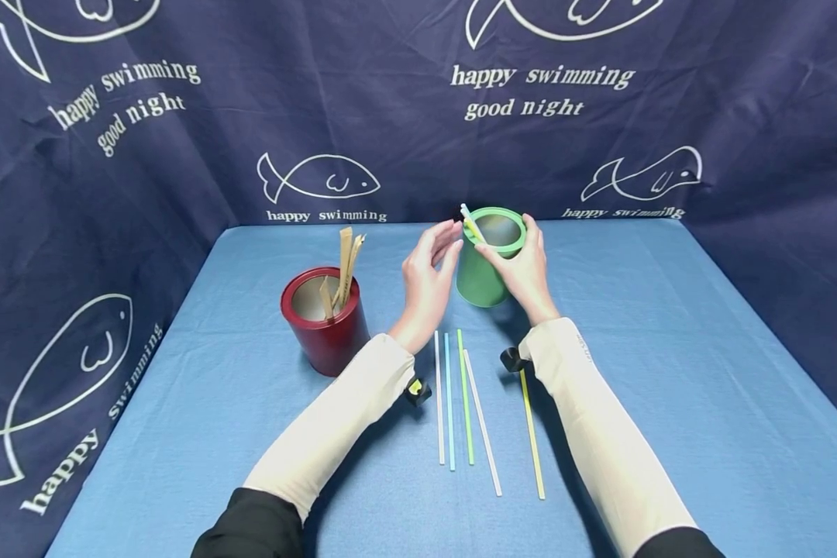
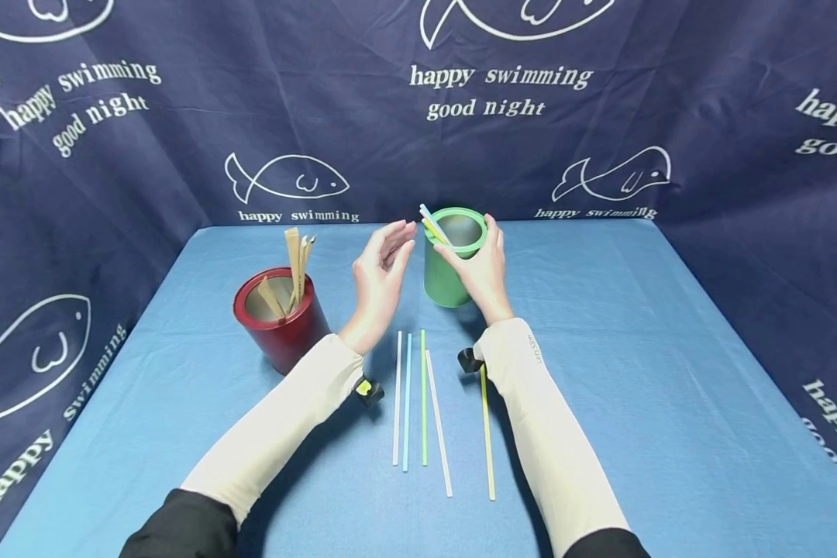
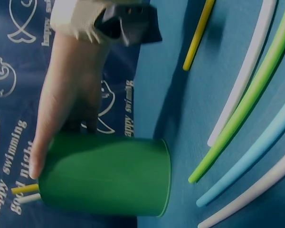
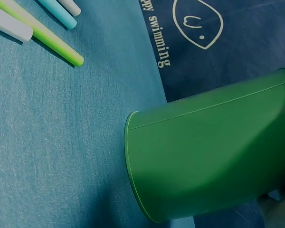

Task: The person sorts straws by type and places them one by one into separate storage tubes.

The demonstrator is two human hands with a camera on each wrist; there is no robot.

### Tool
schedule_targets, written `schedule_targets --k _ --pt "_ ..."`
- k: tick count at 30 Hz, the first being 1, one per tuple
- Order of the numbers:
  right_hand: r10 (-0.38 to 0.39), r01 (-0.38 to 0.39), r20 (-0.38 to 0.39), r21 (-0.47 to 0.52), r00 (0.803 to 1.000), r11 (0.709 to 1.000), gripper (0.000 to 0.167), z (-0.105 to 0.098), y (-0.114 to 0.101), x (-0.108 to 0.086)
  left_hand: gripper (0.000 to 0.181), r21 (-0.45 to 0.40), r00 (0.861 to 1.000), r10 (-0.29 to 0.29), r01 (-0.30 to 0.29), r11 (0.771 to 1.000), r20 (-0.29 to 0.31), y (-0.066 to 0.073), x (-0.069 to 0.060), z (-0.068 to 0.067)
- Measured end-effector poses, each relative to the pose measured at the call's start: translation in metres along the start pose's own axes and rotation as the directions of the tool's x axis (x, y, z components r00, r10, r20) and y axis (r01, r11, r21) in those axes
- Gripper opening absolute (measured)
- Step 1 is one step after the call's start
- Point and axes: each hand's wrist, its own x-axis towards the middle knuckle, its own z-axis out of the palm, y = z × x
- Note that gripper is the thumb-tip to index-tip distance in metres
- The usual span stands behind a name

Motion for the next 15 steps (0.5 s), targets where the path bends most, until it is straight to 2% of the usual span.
schedule_targets --k 11,15 --pt "0.010 -0.010 0.010 -0.005 1.000 1.000 0.096 0.000 -0.001 -0.001 0.027 -0.021 0.999 0.039 -0.039 0.999 0.006 0.021 -0.017 -0.009" --pt "0.011 -0.011 0.012 0.001 1.000 1.000 0.097 -0.001 -0.002 -0.001 0.028 -0.021 0.999 0.030 -0.030 0.999 0.016 0.024 -0.021 -0.013"
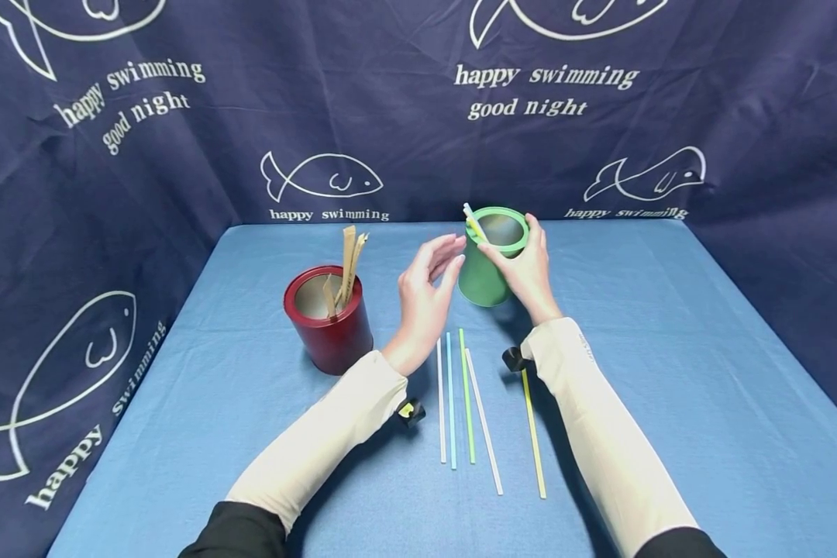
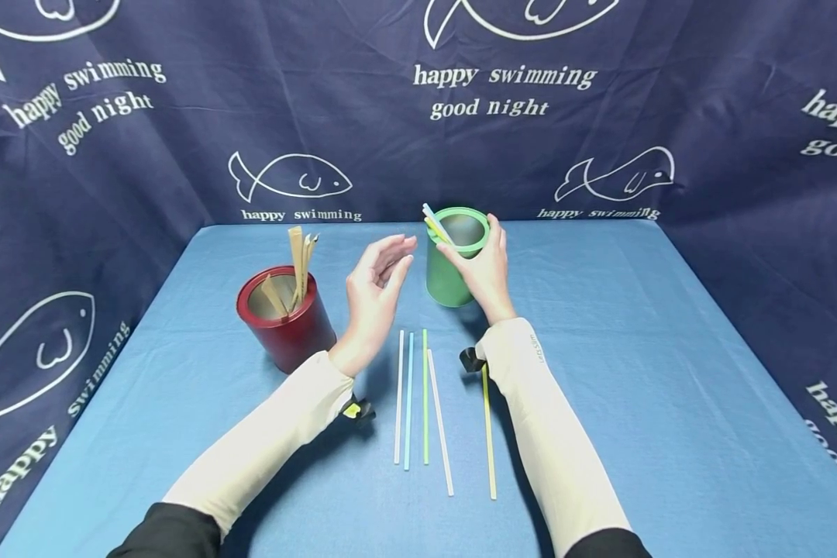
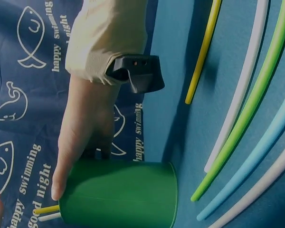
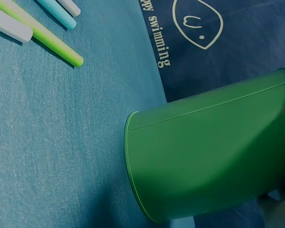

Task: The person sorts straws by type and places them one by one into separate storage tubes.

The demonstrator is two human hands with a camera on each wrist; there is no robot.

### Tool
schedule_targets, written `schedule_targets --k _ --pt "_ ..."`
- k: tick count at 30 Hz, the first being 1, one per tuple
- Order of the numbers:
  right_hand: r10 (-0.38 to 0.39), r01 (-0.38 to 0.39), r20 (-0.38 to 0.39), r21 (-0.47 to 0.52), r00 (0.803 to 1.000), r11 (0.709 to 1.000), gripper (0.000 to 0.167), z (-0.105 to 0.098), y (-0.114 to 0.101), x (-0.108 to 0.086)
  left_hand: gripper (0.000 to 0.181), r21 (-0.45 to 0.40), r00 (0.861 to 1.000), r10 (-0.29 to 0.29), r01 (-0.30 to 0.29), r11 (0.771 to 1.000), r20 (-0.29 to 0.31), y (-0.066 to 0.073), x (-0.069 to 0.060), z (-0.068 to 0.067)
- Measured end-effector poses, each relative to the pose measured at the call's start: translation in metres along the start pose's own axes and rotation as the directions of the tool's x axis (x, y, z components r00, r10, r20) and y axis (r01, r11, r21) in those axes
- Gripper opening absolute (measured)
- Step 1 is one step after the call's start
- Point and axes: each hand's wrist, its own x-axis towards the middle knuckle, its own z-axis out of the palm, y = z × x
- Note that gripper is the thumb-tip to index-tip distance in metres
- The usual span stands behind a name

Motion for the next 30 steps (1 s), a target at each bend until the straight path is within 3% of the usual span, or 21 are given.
schedule_targets --k 16,21,30 --pt "0.003 -0.003 0.005 -0.018 1.000 1.000 0.097 0.000 0.000 0.000 0.020 0.086 0.990 -0.130 0.126 0.988 0.049 -0.007 -0.025 -0.012" --pt "0.002 -0.002 0.010 -0.016 1.000 1.000 0.097 0.000 -0.001 0.000 0.021 0.103 0.975 -0.204 0.194 0.975 0.090 -0.010 -0.033 -0.016" --pt "0.000 0.000 0.001 -0.020 1.000 1.000 0.096 0.000 -0.001 0.000 0.021 0.188 0.944 -0.311 0.288 0.939 0.107 -0.017 -0.042 -0.021"
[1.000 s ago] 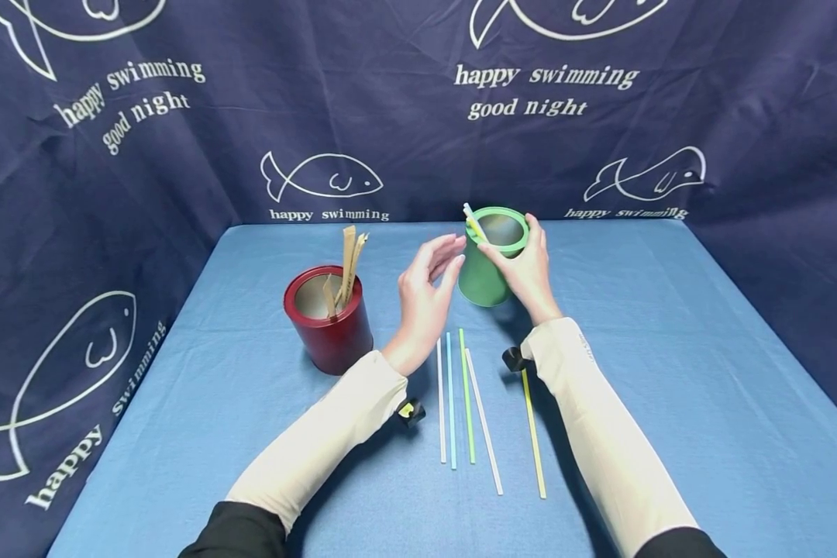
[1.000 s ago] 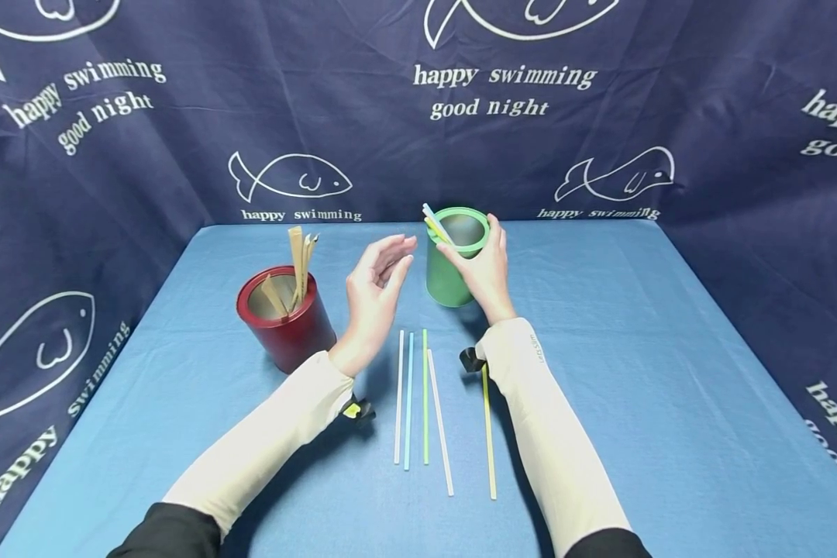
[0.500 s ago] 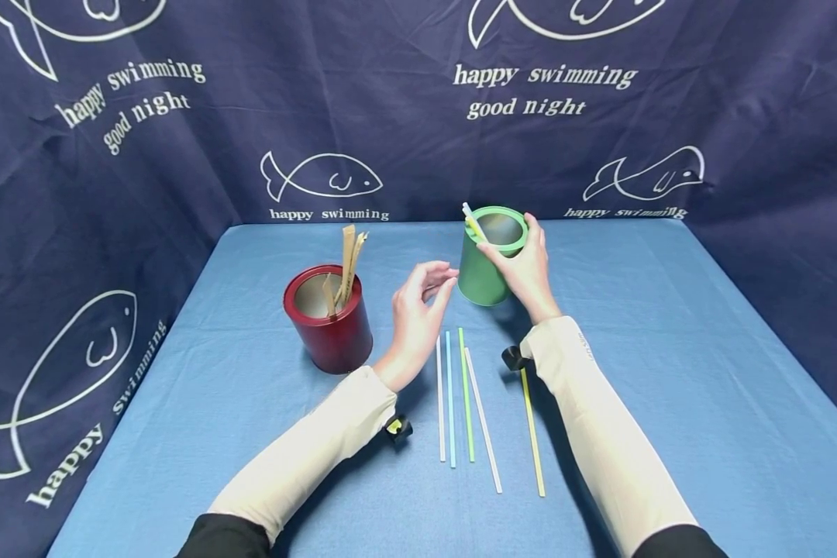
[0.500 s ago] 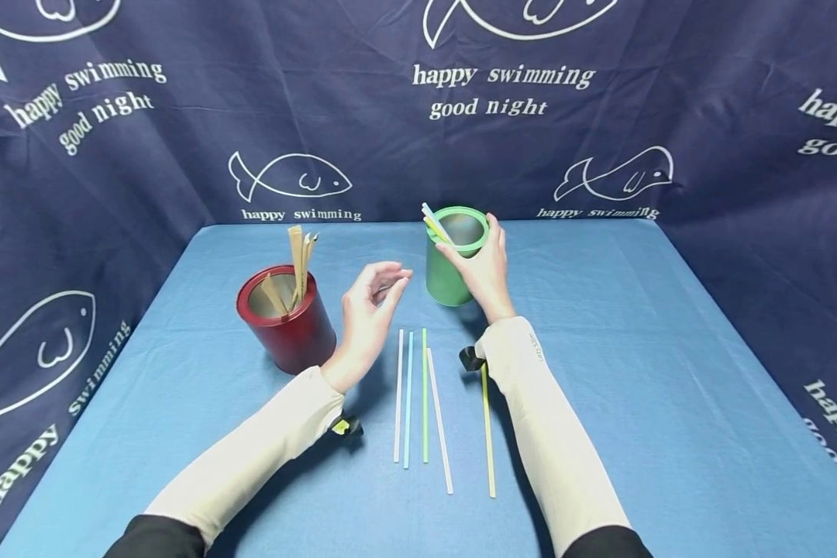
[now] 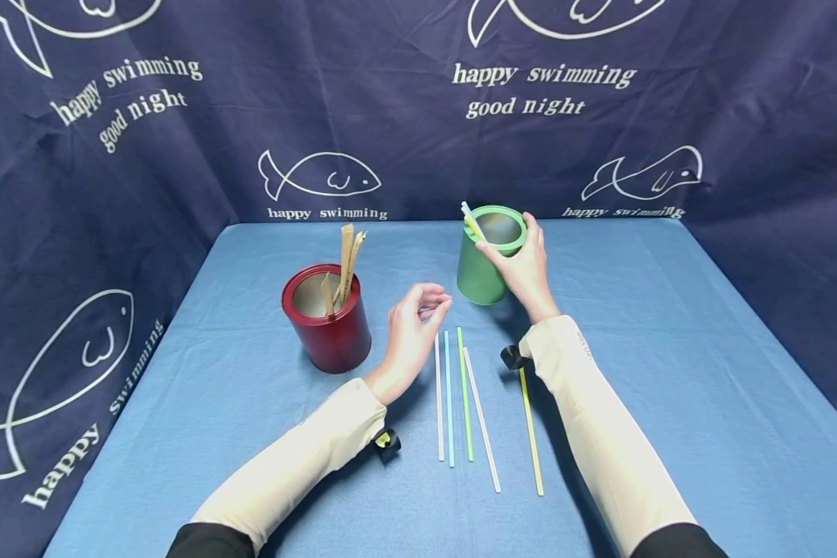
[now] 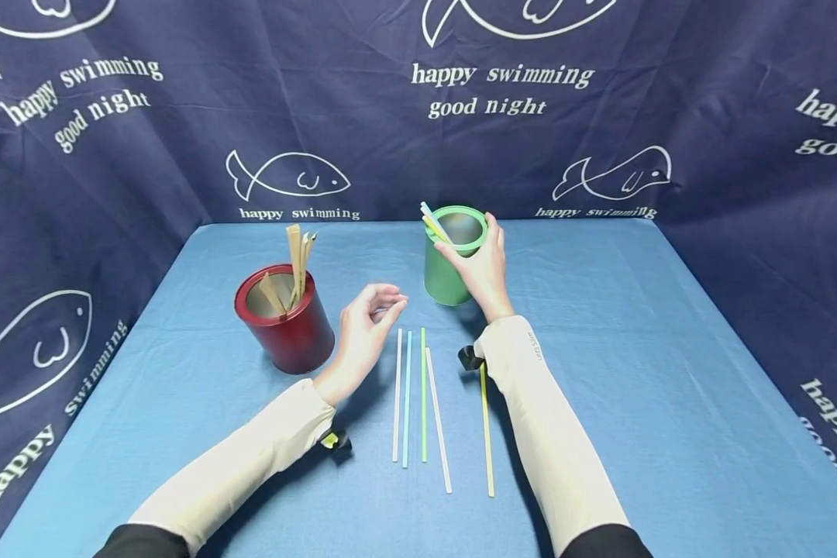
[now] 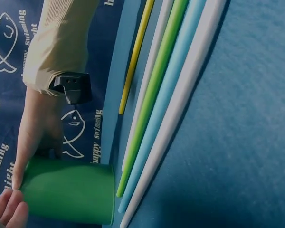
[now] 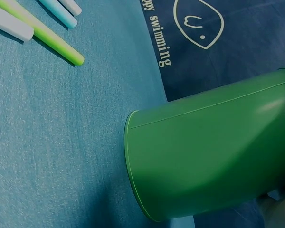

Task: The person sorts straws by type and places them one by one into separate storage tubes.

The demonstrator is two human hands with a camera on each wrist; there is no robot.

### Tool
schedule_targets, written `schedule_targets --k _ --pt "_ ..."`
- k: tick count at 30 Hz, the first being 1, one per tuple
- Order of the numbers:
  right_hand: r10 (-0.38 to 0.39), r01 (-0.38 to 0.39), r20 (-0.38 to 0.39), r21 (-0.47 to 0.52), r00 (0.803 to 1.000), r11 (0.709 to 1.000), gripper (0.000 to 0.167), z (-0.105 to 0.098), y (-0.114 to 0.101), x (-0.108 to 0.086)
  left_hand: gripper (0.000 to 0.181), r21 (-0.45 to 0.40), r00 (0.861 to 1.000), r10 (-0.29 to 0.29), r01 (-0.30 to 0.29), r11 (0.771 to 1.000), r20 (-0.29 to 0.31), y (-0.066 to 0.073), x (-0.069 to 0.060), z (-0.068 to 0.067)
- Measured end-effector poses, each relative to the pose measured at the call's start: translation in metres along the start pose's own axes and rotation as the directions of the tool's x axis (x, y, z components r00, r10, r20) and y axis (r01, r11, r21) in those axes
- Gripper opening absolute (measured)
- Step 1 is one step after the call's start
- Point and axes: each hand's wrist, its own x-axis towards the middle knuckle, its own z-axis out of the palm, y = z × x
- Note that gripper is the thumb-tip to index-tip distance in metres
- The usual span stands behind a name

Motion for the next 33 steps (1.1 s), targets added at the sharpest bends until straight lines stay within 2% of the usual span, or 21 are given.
schedule_targets --k 7,19,29,31,33 --pt "0.001 -0.001 0.004 0.001 1.000 1.000 0.096 0.000 0.001 0.000 0.020 0.066 0.997 -0.080 0.079 0.995 0.010 -0.004 -0.002 -0.001" --pt "0.007 -0.007 0.011 0.000 1.000 1.000 0.097 0.000 0.001 0.000 0.023 0.159 0.983 -0.178 0.169 0.973 0.043 -0.015 -0.005 -0.004" --pt "0.010 -0.010 0.009 -0.005 1.000 1.000 0.097 0.000 0.000 -0.001 0.023 0.284 0.951 -0.291 0.252 0.925 0.103 -0.024 -0.003 -0.007" --pt "0.008 -0.008 0.007 -0.003 1.000 1.000 0.097 -0.001 0.000 -0.001 0.022 0.293 0.942 -0.310 0.263 0.919 0.127 -0.026 -0.003 -0.007" --pt "0.007 -0.007 0.008 0.000 1.000 1.000 0.097 0.000 0.000 -0.001 0.021 0.292 0.928 -0.340 0.286 0.913 0.155 -0.027 -0.003 -0.008"
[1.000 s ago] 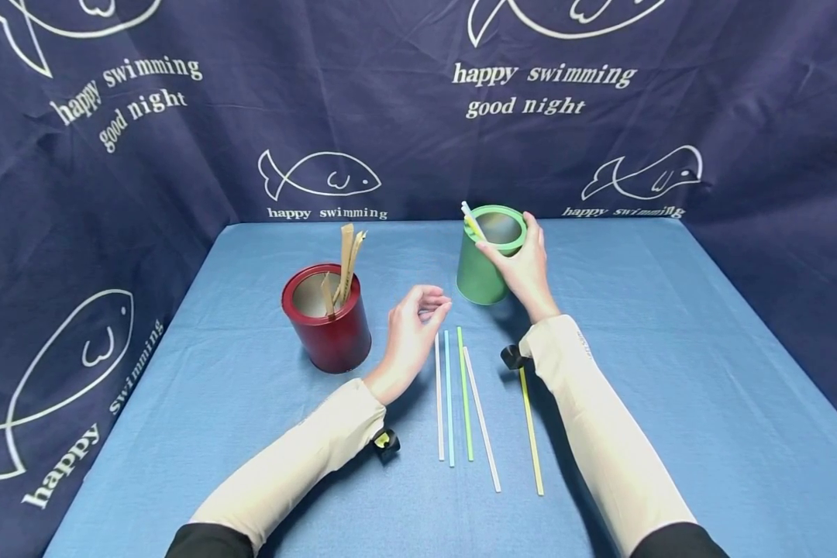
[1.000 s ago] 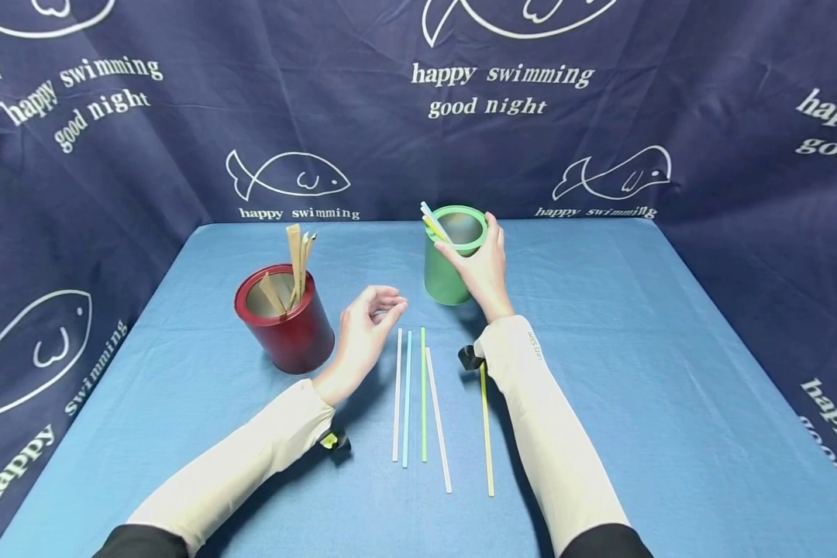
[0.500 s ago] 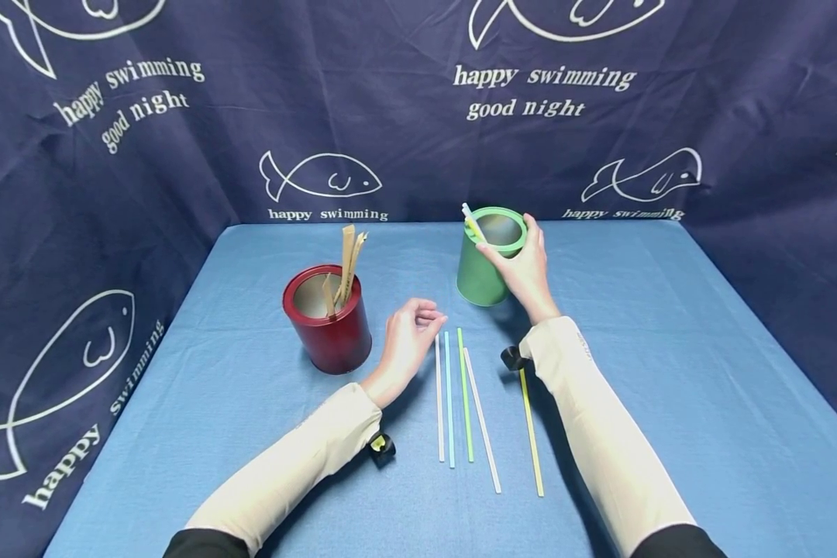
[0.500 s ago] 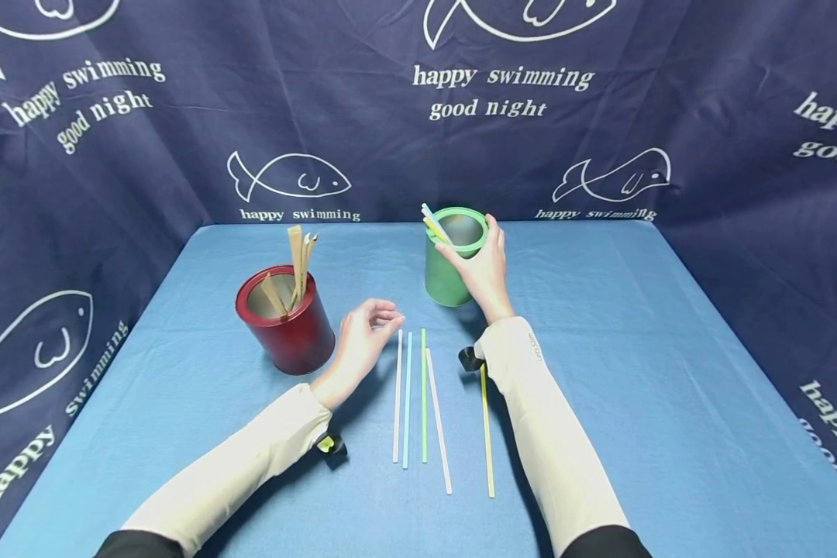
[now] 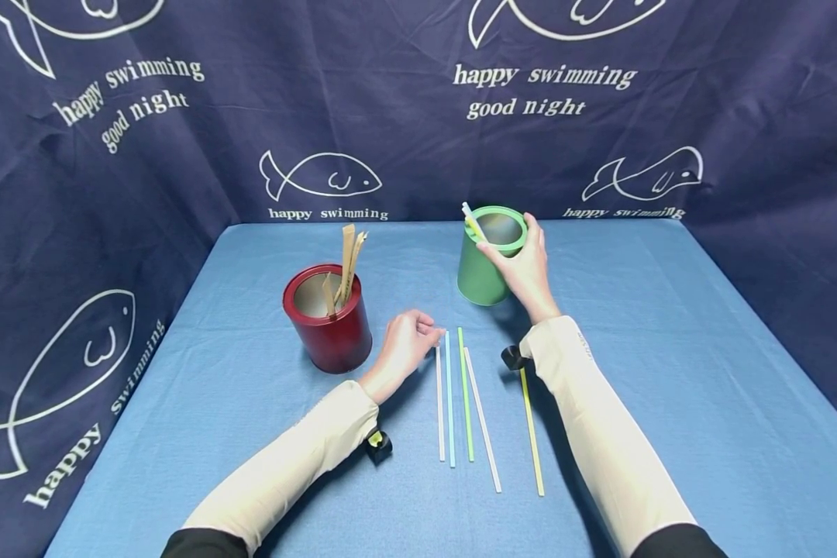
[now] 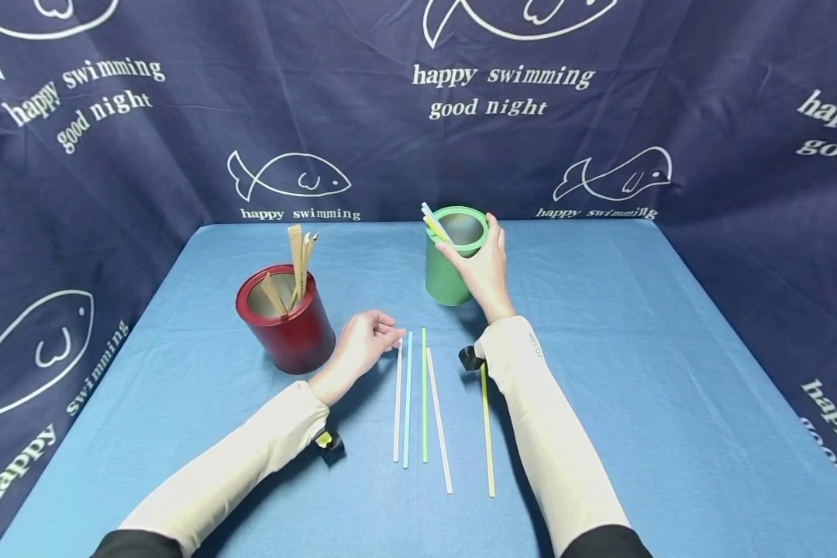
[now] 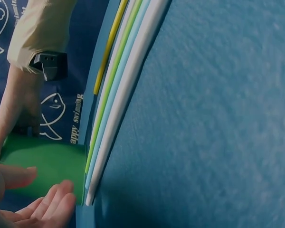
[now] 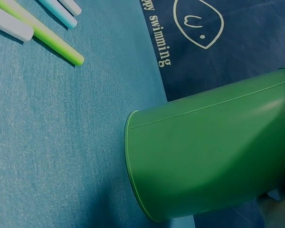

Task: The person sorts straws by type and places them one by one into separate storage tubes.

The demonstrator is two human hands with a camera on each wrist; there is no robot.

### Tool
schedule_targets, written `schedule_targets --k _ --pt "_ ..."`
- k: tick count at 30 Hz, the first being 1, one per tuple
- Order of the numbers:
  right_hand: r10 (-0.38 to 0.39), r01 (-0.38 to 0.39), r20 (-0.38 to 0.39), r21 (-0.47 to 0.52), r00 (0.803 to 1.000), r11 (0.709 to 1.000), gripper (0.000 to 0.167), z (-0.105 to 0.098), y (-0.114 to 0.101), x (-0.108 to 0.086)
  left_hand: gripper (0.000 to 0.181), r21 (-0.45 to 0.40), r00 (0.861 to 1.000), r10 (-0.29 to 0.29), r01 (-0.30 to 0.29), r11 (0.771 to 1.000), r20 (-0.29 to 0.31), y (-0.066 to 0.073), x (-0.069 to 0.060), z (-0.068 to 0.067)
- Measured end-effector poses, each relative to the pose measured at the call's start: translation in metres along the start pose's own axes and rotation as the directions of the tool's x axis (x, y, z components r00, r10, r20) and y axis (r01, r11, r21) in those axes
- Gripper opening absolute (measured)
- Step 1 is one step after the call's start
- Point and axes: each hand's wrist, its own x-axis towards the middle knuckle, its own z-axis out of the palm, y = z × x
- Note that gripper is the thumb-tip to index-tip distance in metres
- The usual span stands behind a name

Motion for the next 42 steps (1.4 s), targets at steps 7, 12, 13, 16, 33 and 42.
schedule_targets --k 7,12,13,16,33,42 --pt "0.003 -0.003 0.004 0.000 1.000 1.000 0.097 0.000 0.000 0.000 0.017 -0.043 0.993 -0.062 0.066 0.997 0.097 -0.002 0.001 -0.001" --pt "0.003 -0.003 0.000 0.000 1.000 1.000 0.096 0.000 0.000 0.000 0.011 0.014 0.978 -0.110 0.109 0.994 0.180 -0.003 0.004 0.000" --pt "0.003 -0.003 0.001 0.001 1.000 1.000 0.096 0.000 0.000 0.000 0.011 0.041 0.973 -0.120 0.114 0.993 0.197 -0.003 0.004 0.000" --pt "0.004 -0.004 0.003 0.002 1.000 1.000 0.096 0.000 0.000 0.000 0.013 0.128 0.962 -0.133 0.105 0.986 0.237 -0.003 0.004 0.000" --pt "-0.006 0.006 -0.005 0.008 1.000 1.000 0.096 -0.001 -0.001 0.000 0.035 0.336 0.928 -0.167 0.048 0.941 0.334 0.006 0.005 0.005" --pt "0.005 -0.005 0.002 0.009 1.000 1.000 0.096 0.000 -0.001 -0.001 0.029 0.267 0.911 -0.222 0.131 0.955 0.348 0.004 0.008 0.005"
